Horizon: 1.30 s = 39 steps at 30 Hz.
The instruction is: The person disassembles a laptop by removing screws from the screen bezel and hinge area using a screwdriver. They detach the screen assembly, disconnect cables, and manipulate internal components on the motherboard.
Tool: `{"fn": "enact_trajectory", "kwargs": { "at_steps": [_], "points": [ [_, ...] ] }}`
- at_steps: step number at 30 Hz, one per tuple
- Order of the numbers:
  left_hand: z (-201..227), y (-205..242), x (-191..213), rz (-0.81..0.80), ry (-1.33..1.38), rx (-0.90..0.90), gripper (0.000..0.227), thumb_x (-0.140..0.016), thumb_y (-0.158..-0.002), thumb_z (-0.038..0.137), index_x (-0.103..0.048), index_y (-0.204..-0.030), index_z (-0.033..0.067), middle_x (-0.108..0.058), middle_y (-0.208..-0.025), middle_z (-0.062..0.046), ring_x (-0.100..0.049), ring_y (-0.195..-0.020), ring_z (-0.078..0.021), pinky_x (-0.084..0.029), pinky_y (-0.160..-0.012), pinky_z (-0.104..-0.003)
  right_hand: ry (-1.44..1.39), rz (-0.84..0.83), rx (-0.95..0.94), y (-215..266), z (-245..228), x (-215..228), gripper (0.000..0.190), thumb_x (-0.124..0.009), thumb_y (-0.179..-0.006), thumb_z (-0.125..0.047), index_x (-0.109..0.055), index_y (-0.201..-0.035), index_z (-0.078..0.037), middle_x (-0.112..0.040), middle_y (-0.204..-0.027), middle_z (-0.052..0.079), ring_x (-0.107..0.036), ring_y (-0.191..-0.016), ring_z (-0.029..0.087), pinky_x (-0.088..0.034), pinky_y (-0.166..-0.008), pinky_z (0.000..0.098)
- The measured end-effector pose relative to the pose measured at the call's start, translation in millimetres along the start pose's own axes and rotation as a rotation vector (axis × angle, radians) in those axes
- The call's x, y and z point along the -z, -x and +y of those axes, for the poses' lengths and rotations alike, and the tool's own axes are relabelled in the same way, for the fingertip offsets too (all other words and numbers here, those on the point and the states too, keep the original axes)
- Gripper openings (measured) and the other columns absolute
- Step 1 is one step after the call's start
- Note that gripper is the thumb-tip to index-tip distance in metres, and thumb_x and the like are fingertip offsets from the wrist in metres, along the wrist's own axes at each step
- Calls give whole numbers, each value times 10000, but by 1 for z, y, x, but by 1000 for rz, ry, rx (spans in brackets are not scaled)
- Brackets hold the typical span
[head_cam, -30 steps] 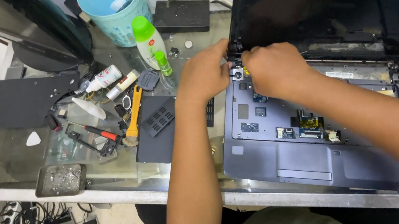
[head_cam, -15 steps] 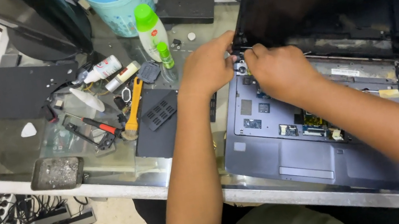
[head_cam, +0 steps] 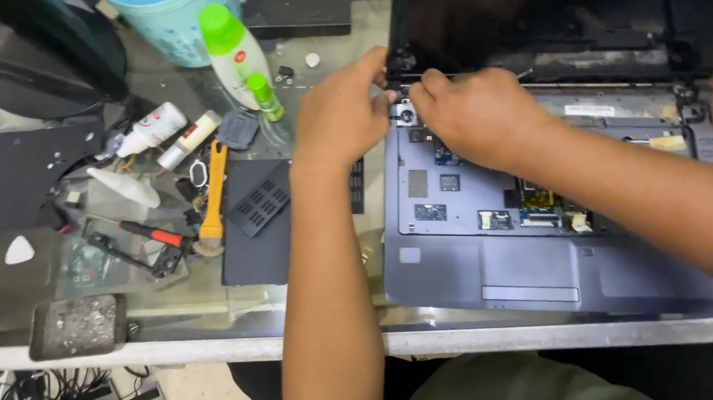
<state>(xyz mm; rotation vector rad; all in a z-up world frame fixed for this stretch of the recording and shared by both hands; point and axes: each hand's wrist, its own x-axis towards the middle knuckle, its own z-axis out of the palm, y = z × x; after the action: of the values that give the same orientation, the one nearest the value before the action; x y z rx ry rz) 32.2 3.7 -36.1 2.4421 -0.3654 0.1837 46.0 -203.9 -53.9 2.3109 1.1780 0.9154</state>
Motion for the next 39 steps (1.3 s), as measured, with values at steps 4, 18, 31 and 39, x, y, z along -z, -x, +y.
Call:
{"fn": "enact_trajectory", "kwargs": {
  "at_steps": [4,18,31,39],
  "points": [
    [-2,-3,-3,31,-8,-14,295,-667,-894,157,-657,-1184,212,-762,-1006,-34,-723,-984,-370,-554,-834,-542,65,35,73,-7,8,-4,128,-667,-799,-174,-643,-923,-197,-554,-810,-36,-570,-486,124,-461,-384,348],
    [14,-8,3,-37,-175,-70,377,-606,-883,178,-554,-1250,114,-695,-1158,-115,-610,-1143,-387,-518,-730,-625,-429,-508,-399,115,59,127,209,-585,-1011,-402,-642,-1133,-242,-725,-998,32,-723,-794,377,-553,-574,544],
    [12,-18,-36,177,455,-232,332,-382,-1134,263,-551,-1320,45,-601,-1227,-81,-541,-1160,-201,-417,-1000,-343,-161,-479,-716,336,1,171,664,-707,-830,-523,-566,-1454,-344,-717,-1220,-62,-734,-736,169,-553,-509,343],
    [18,-16,-35,151,449,-69,301,-385,-1118,278,-553,-1280,88,-609,-1198,-25,-550,-1124,-160,-422,-975,-312,-88,-188,-575,352,3,166,475,-657,-992,-348,-624,-1442,-198,-700,-1200,54,-692,-796,198,-526,-542,331]
  ]
}}
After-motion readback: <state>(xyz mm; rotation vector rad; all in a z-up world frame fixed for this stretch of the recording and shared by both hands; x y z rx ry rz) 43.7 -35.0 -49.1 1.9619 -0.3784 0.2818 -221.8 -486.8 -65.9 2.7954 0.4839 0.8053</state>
